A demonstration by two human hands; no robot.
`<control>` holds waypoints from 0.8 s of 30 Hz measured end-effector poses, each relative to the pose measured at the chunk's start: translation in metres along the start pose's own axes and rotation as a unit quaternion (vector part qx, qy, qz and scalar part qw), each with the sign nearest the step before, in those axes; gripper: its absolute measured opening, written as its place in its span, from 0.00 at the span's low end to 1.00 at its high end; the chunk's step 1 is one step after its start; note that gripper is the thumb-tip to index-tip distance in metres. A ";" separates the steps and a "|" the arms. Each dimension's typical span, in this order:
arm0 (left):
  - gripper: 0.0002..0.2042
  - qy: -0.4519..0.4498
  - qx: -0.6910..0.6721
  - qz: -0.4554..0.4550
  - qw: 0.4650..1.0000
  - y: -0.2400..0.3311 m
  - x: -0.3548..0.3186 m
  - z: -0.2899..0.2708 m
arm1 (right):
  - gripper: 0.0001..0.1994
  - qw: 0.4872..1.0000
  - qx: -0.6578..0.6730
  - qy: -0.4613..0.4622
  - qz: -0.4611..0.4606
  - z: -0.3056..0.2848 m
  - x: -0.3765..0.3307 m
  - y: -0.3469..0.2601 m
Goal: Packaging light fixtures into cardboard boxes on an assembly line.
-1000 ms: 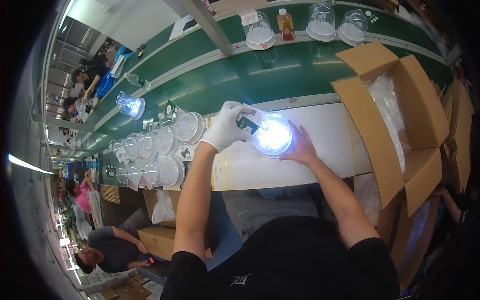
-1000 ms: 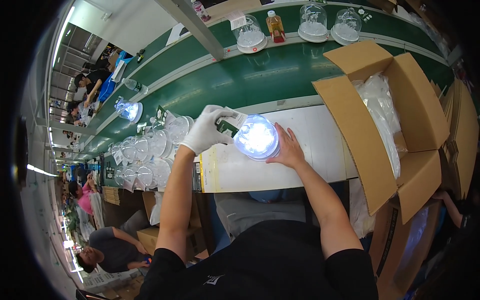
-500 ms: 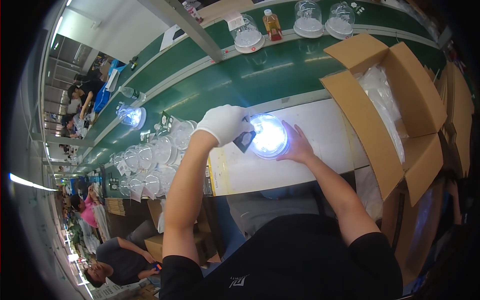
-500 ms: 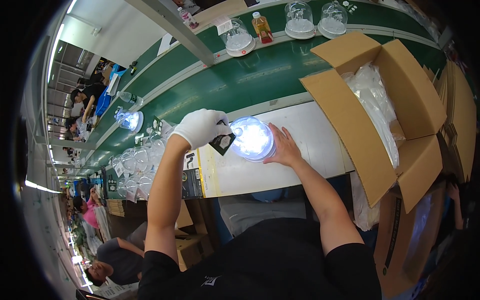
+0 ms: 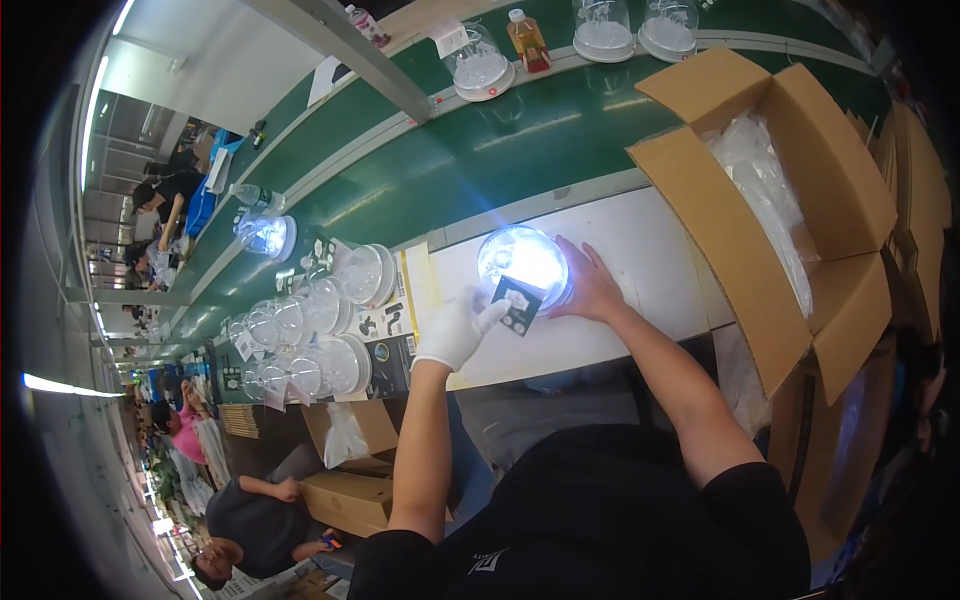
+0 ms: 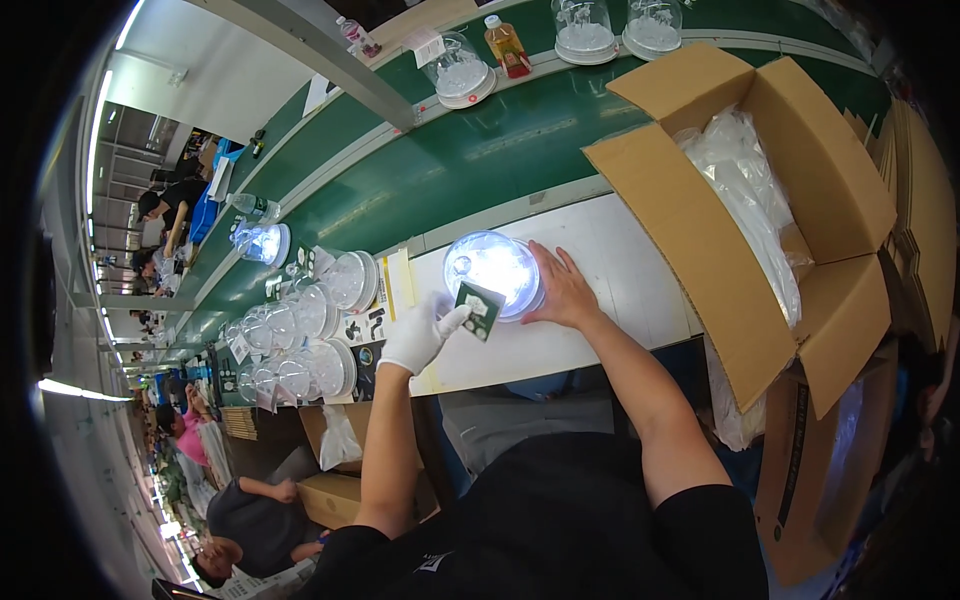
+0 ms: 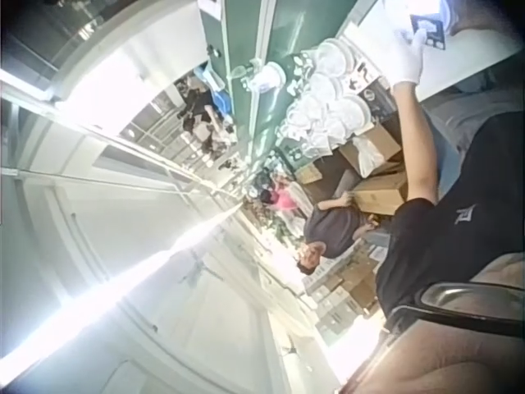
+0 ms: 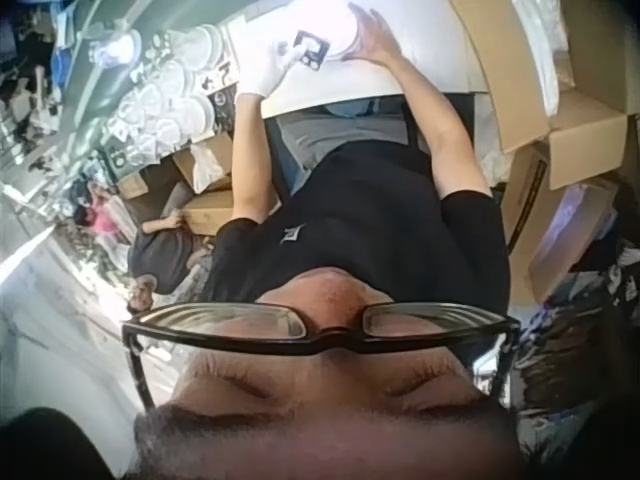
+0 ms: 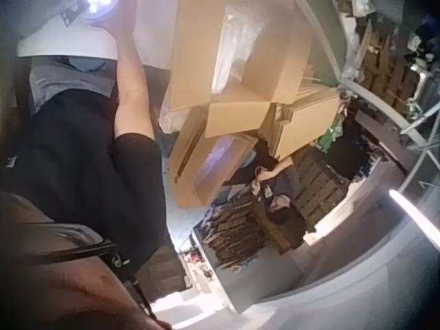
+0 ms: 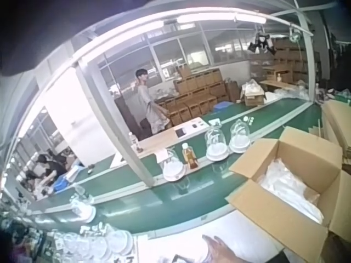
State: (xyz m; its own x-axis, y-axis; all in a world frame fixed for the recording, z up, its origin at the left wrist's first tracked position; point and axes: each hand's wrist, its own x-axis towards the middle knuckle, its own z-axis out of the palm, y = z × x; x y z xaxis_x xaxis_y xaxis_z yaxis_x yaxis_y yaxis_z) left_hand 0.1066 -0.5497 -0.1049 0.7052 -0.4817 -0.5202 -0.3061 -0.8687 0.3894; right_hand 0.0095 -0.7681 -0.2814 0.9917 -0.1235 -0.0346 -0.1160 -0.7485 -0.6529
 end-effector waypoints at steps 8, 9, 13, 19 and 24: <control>0.32 0.158 -0.196 0.118 0.961 0.056 0.042 0.004 | 0.69 0.997 -0.054 0.042 -0.018 0.005 -0.002 0.002; 0.28 0.259 -0.131 0.200 0.936 0.039 0.053 0.022 | 0.69 0.997 -0.056 0.042 -0.024 0.005 -0.001 -0.004; 0.20 0.358 -0.221 0.160 0.893 0.028 0.054 0.052 | 0.67 0.996 -0.046 0.031 0.072 0.021 -0.019 -0.017; 0.19 0.351 -0.411 0.151 0.828 -0.001 0.032 0.052 | 0.47 0.848 0.517 0.051 0.101 0.027 -0.017 -0.009; 0.22 0.382 -0.597 0.110 0.697 -0.062 0.008 0.056 | 0.34 0.775 0.585 -0.002 0.237 0.038 -0.002 -0.068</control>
State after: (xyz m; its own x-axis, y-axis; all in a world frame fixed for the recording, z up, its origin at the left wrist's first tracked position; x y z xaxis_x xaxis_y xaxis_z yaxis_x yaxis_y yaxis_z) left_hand 0.0952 -0.5062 -0.1754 0.9995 0.0115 0.0304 -0.0318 0.1516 0.9879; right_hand 0.0170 -0.6924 -0.2660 0.8531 -0.2010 -0.4814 -0.3401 0.4854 -0.8054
